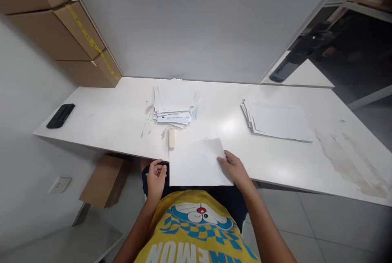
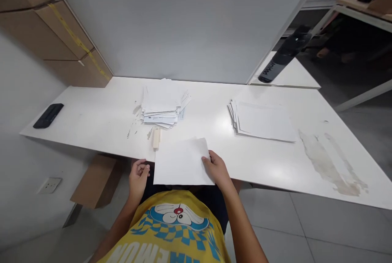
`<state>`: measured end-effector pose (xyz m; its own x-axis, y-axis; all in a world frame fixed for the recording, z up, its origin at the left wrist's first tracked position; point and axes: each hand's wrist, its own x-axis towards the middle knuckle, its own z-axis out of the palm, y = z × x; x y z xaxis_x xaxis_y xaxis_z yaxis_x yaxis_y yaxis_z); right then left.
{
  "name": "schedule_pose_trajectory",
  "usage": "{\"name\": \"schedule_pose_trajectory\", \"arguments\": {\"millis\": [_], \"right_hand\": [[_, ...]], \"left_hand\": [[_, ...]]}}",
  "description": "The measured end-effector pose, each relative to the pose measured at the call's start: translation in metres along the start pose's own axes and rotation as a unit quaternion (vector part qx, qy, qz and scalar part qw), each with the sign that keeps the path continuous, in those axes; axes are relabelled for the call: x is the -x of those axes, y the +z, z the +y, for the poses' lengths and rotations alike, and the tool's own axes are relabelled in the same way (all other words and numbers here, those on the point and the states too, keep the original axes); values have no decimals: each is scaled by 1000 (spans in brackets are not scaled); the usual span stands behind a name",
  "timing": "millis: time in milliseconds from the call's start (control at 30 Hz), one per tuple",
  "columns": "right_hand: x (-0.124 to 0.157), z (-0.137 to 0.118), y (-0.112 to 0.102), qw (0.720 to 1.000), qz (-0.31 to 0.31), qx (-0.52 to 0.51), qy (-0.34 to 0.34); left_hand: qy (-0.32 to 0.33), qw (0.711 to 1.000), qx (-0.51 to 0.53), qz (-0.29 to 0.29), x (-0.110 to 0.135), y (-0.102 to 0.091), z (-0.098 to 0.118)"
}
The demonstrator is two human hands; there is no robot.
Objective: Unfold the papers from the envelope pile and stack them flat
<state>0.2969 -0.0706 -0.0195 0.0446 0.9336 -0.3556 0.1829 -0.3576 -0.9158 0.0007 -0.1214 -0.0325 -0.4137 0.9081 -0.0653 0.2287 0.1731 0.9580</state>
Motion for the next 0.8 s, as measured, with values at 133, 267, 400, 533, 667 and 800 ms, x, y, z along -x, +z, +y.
{"name": "schedule_pose_trajectory", "arguments": {"millis": [133, 267, 400, 533, 667, 800], "right_hand": [[6, -16, -6, 999, 14, -44, 25], [9, -21, 0, 999, 25, 18, 9], [7, -15, 2, 998, 24, 57, -6], [4, -12, -2, 997, 16, 70, -1], [2, -10, -4, 997, 17, 80, -2], [5, -7, 1, 996, 22, 89, -11]], "left_hand": [[112, 987, -105, 46, -6, 2, 16], [281, 933, -224, -33, -27, 8, 29], [389, 869, -290, -92, -50, 14, 29], [404, 857, -313, -67, -59, 16, 13], [405, 848, -338, -52, -59, 19, 2], [426, 835, -345, -41, -58, 18, 4]]}}
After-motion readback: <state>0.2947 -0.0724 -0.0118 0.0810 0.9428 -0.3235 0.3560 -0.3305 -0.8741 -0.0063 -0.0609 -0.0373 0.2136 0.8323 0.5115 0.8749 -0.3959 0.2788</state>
